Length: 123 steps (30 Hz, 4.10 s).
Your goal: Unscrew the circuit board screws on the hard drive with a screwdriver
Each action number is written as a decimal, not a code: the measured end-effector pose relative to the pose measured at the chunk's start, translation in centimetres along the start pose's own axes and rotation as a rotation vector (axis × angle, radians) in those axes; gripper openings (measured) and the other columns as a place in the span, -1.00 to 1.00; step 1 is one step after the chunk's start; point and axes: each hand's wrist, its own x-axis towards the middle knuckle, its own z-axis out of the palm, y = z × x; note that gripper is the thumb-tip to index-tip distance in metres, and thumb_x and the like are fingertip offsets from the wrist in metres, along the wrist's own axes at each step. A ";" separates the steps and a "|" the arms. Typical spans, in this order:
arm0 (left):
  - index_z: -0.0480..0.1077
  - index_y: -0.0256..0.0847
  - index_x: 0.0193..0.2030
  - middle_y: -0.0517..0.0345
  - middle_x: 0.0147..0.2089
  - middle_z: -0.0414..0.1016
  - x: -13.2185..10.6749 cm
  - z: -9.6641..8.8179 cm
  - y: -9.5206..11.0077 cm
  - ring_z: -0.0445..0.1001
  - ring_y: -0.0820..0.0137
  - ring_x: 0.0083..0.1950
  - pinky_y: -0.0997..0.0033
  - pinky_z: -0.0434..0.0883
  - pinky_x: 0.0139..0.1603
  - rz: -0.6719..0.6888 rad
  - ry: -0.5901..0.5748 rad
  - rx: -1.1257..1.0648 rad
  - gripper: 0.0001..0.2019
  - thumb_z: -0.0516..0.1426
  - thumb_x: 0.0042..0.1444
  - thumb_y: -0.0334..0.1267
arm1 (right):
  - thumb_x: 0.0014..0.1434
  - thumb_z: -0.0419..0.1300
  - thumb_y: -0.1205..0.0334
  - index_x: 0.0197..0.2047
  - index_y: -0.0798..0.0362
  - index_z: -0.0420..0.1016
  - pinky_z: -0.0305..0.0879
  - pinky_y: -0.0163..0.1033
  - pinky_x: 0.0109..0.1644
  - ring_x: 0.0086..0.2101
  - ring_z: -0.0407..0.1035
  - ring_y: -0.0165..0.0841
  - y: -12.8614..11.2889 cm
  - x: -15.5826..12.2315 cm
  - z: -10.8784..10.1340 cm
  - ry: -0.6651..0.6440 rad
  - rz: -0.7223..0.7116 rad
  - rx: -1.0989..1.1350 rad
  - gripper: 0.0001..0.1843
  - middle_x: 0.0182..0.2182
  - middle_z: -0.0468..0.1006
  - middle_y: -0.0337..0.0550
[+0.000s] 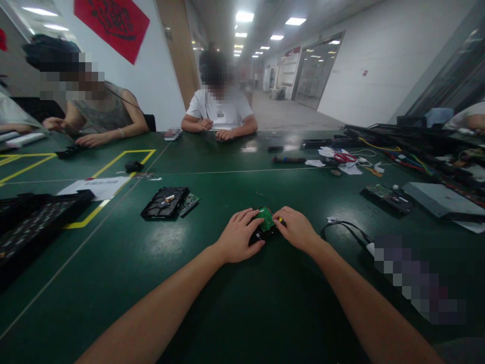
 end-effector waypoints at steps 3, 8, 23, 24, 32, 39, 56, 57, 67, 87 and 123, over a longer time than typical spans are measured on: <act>0.30 -0.13 0.42 -0.13 0.52 0.23 0.0 0.0 0.0 0.12 -0.09 0.56 -0.24 0.15 0.52 0.000 0.000 0.001 -0.34 0.23 0.25 0.06 | 0.44 0.13 0.27 -0.08 0.05 0.60 0.42 -0.13 0.05 -0.10 0.52 -0.23 -0.1 0.0 0.1 -0.001 0.006 -0.004 -0.81 -0.07 0.61 -0.02; 0.29 -0.09 0.42 -0.12 0.52 0.23 0.0 0.0 -0.1 0.13 -0.11 0.56 -0.27 0.15 0.51 0.002 0.007 -0.025 -0.33 0.25 0.23 0.06 | 0.45 0.12 0.26 -0.08 0.05 0.59 0.43 -0.13 0.01 -0.11 0.52 -0.24 -0.3 0.1 0.3 -0.002 0.016 -0.005 -0.80 -0.07 0.62 -0.01; 0.29 -0.08 0.43 -0.10 0.52 0.22 0.0 0.1 -0.2 0.14 -0.09 0.56 -0.25 0.16 0.52 0.005 0.011 -0.018 -0.32 0.26 0.22 0.06 | 0.41 0.13 0.30 -0.06 0.04 0.61 0.44 -0.15 0.02 -0.10 0.55 -0.22 -0.4 -0.1 -0.1 -0.015 0.007 -0.040 -0.79 -0.03 0.63 0.00; 0.29 -0.08 0.43 -0.10 0.52 0.22 0.0 0.1 -0.2 0.14 -0.09 0.56 -0.25 0.16 0.52 0.005 0.012 -0.019 -0.32 0.26 0.22 0.06 | 0.41 0.13 0.31 -0.06 0.04 0.61 0.44 -0.15 0.01 -0.10 0.55 -0.22 -0.4 -0.1 -0.1 -0.016 0.009 -0.046 -0.79 -0.02 0.63 0.00; 0.30 -0.12 0.42 -0.13 0.51 0.24 0.0 0.0 0.0 0.15 -0.08 0.55 -0.22 0.17 0.52 0.011 0.018 -0.008 -0.33 0.25 0.23 0.05 | 0.41 0.13 0.31 -0.05 0.05 0.61 0.44 -0.15 0.04 -0.09 0.55 -0.22 -0.3 -0.2 -0.1 -0.018 -0.002 -0.032 -0.79 -0.04 0.64 0.00; 0.30 -0.08 0.43 -0.10 0.52 0.24 0.0 0.0 -0.1 0.14 -0.09 0.56 -0.25 0.16 0.52 0.003 0.012 -0.020 -0.33 0.26 0.23 0.05 | 0.39 0.14 0.29 -0.07 0.06 0.63 0.44 -0.14 0.07 -0.10 0.55 -0.22 -0.1 -0.2 -0.2 -0.025 -0.014 -0.021 -0.78 -0.08 0.65 0.00; 0.31 -0.14 0.41 -0.15 0.50 0.26 0.0 -0.1 0.1 0.15 -0.09 0.55 -0.21 0.16 0.52 0.014 0.019 -0.007 -0.34 0.25 0.23 0.04 | 0.39 0.15 0.31 -0.05 0.08 0.67 0.46 -0.14 0.05 -0.10 0.57 -0.21 -0.3 -0.4 -0.5 -0.018 -0.045 -0.059 -0.75 -0.06 0.66 0.00; 0.31 -0.14 0.40 -0.15 0.50 0.25 0.0 -0.1 0.1 0.15 -0.09 0.55 -0.21 0.17 0.52 0.013 0.020 -0.003 -0.35 0.25 0.23 0.04 | 0.39 0.15 0.31 -0.05 0.08 0.67 0.46 -0.14 0.04 -0.10 0.57 -0.21 -0.4 -0.4 -0.5 -0.020 -0.045 -0.062 -0.75 -0.05 0.66 0.01; 0.30 -0.13 0.42 -0.13 0.50 0.26 0.0 0.0 0.0 0.15 -0.09 0.55 -0.21 0.17 0.51 0.015 0.020 -0.007 -0.33 0.25 0.23 0.05 | 0.35 0.15 0.34 -0.02 0.09 0.67 0.45 -0.14 0.06 -0.09 0.57 -0.22 -0.6 -0.5 -0.8 -0.039 -0.064 -0.064 -0.74 -0.05 0.65 0.01; 0.30 -0.10 0.42 -0.12 0.51 0.24 0.0 0.0 -0.1 0.15 -0.08 0.55 -0.23 0.17 0.51 0.012 0.017 -0.006 -0.33 0.26 0.23 0.06 | 0.35 0.13 0.36 -0.09 0.05 0.59 0.39 -0.19 0.01 -0.13 0.54 -0.25 -0.4 -0.4 -0.9 -0.044 -0.039 -0.044 -0.80 -0.11 0.64 -0.05; 0.27 -0.11 0.44 -0.13 0.51 0.23 0.0 -0.4 0.2 0.13 -0.09 0.56 -0.24 0.15 0.52 0.011 0.007 -0.004 -0.32 0.24 0.25 0.06 | 0.41 0.23 0.21 0.35 -0.12 0.21 0.55 0.08 0.19 0.09 0.55 -0.17 0.7 -0.2 -0.9 0.672 -0.038 0.337 -0.49 0.16 0.47 0.02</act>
